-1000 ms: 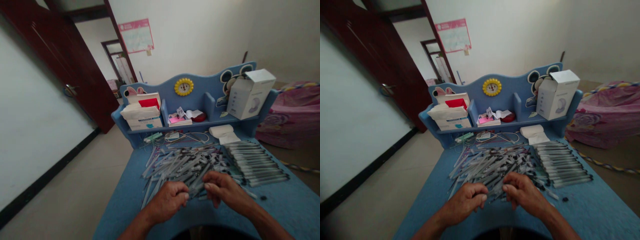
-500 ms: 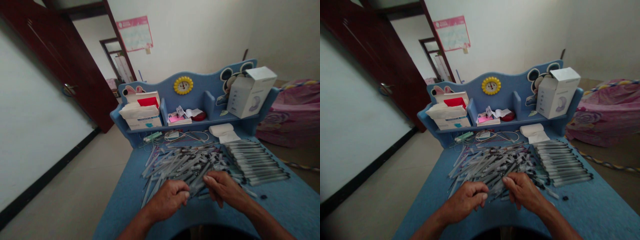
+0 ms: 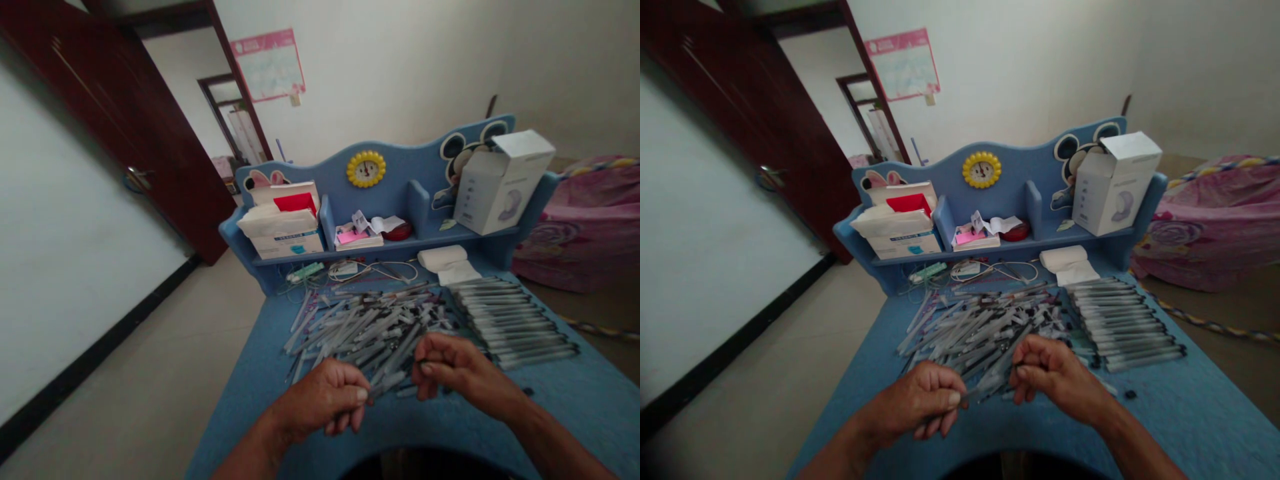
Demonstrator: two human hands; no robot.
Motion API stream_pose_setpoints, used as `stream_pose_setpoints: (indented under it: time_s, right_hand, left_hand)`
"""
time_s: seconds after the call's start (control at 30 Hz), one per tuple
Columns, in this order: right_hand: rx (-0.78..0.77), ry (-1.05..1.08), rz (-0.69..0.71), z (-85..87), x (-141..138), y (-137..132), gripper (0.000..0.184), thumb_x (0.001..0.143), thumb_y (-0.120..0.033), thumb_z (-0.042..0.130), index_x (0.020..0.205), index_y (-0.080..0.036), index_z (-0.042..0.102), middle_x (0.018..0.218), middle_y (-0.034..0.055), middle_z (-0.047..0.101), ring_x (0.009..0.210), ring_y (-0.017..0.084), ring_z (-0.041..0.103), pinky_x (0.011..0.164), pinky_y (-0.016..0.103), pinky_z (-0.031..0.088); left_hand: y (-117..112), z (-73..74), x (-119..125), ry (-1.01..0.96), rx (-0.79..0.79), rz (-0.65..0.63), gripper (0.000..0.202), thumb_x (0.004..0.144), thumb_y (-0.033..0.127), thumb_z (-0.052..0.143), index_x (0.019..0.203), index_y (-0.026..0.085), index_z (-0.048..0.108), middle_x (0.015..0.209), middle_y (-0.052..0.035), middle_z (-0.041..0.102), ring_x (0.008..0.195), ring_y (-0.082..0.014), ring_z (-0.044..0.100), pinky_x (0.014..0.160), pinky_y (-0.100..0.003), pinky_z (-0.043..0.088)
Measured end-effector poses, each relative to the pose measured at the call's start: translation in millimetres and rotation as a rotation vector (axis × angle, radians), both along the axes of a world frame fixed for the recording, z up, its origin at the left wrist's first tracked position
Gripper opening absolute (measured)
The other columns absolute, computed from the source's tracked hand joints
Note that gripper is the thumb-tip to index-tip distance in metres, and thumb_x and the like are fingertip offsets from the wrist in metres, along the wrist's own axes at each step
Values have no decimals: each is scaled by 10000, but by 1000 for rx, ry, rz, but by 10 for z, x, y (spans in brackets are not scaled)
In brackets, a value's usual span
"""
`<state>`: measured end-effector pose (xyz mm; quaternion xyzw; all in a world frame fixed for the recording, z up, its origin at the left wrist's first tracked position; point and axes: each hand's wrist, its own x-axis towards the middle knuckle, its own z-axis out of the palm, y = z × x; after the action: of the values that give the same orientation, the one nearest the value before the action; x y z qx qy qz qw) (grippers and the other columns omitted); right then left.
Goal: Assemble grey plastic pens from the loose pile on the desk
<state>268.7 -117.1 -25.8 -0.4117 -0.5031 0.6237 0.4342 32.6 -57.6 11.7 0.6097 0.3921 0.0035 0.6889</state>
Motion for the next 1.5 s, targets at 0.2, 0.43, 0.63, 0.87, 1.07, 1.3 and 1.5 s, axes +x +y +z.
stream_pose_setpoints:
  time_s: [0.2, 0.43, 0.63, 0.87, 1.07, 1.3, 1.5]
  right_hand:
    - [-11, -52, -57, 6, -98, 42, 224, 774, -357, 579, 853, -148, 565, 665, 23, 668, 547, 142, 640, 539, 256, 480]
    - [1, -137, -55, -17, -121, 52, 165, 765, -309, 558, 808, -153, 587, 639, 1, 664, 530, 137, 642, 514, 229, 457]
    - [57, -272, -66, -26, -101, 85, 82, 757, -218, 503, 710, -166, 545, 569, -33, 611, 489, 107, 599, 472, 196, 405]
    - [-19, -229, -255, -131, 303, 443, 112, 727, -292, 492, 729, -181, 480, 525, -49, 590, 355, 86, 515, 378, 191, 369]
    - [-72, -398, -276, -295, 384, 837, 88, 699, -250, 477, 675, -170, 506, 444, -51, 554, 270, 65, 425, 292, 168, 279]
    - [-49, -518, -305, -371, 404, 919, 146, 742, -263, 473, 755, -158, 574, 381, -72, 498, 250, 62, 352, 283, 173, 220]
    - [-13, -612, -402, -395, 561, 867, 249, 785, -353, 475, 636, -170, 553, 342, -59, 457, 305, 82, 387, 336, 188, 265]
  left_hand:
    - [-17, -1, 44, 15, 8, 43, 138, 735, 258, 505, 792, 141, 550, 518, 50, 571, 337, -30, 363, 344, -149, 262]
    - [-14, -19, 68, 53, 62, 76, 152, 729, 254, 496, 819, 143, 548, 524, 53, 572, 344, -34, 363, 355, -161, 250]
    - [-14, -37, 79, 83, 74, 66, 169, 726, 277, 499, 824, 146, 542, 534, 53, 573, 362, -41, 382, 373, -172, 261]
    - [248, 56, -289, 171, 209, 70, 223, 729, 339, 541, 833, 143, 562, 566, 34, 582, 411, -55, 420, 408, -173, 299]
    - [384, 41, -539, 207, 331, 235, 256, 730, 395, 551, 802, 150, 571, 585, 34, 562, 452, -67, 449, 409, -167, 301]
    - [290, -67, -344, 108, 288, 390, 274, 706, 366, 573, 851, 134, 565, 591, 18, 586, 446, -72, 462, 390, -171, 315]
    - [219, -162, -65, -139, 135, 554, 243, 716, 307, 620, 862, 136, 527, 637, -5, 613, 501, -100, 539, 445, -200, 410]
